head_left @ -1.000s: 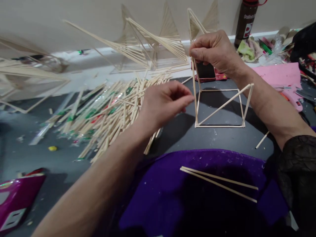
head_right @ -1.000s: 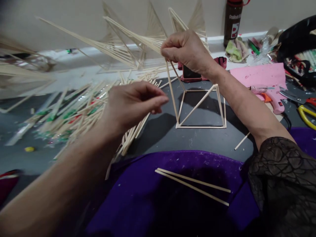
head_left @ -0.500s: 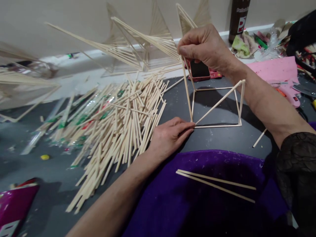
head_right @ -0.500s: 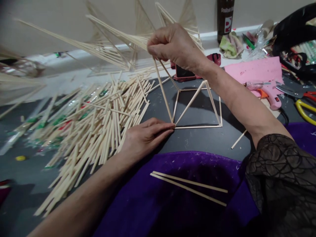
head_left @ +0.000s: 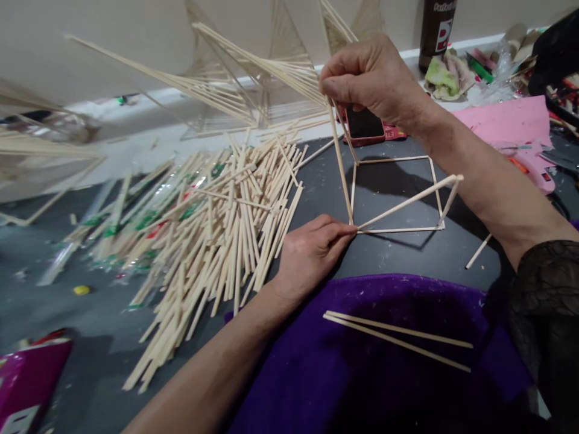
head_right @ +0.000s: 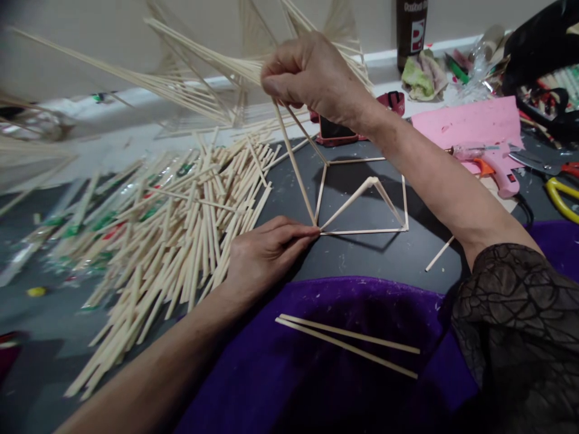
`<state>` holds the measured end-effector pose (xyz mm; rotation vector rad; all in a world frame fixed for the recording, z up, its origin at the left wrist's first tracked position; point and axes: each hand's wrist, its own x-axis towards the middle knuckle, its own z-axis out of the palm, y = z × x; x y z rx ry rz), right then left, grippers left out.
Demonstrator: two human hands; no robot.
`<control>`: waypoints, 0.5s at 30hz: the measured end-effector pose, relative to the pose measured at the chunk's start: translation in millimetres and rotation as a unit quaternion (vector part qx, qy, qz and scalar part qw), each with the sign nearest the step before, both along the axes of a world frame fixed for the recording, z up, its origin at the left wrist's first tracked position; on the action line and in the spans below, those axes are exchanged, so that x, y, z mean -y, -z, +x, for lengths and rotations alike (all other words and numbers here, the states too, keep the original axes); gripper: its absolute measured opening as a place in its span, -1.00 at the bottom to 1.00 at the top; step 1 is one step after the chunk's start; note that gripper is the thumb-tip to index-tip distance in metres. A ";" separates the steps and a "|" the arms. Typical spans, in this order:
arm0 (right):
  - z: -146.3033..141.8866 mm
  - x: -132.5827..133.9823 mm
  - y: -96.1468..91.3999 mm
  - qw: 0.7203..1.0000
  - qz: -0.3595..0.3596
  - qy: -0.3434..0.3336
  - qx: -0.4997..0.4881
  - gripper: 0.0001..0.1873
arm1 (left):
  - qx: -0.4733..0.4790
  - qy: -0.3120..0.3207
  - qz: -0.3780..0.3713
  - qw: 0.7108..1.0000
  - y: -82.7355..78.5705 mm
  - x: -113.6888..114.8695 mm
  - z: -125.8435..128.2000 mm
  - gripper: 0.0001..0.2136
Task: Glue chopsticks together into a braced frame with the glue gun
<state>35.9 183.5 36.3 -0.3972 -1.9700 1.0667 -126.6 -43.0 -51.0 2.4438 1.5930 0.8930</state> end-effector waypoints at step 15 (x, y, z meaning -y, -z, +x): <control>-1.2 18.0 -7.6 0.997 -0.047 0.051 0.025 -0.75 | 0.023 -0.020 -0.051 0.998 -5.4 0.2 -1.6 -0.83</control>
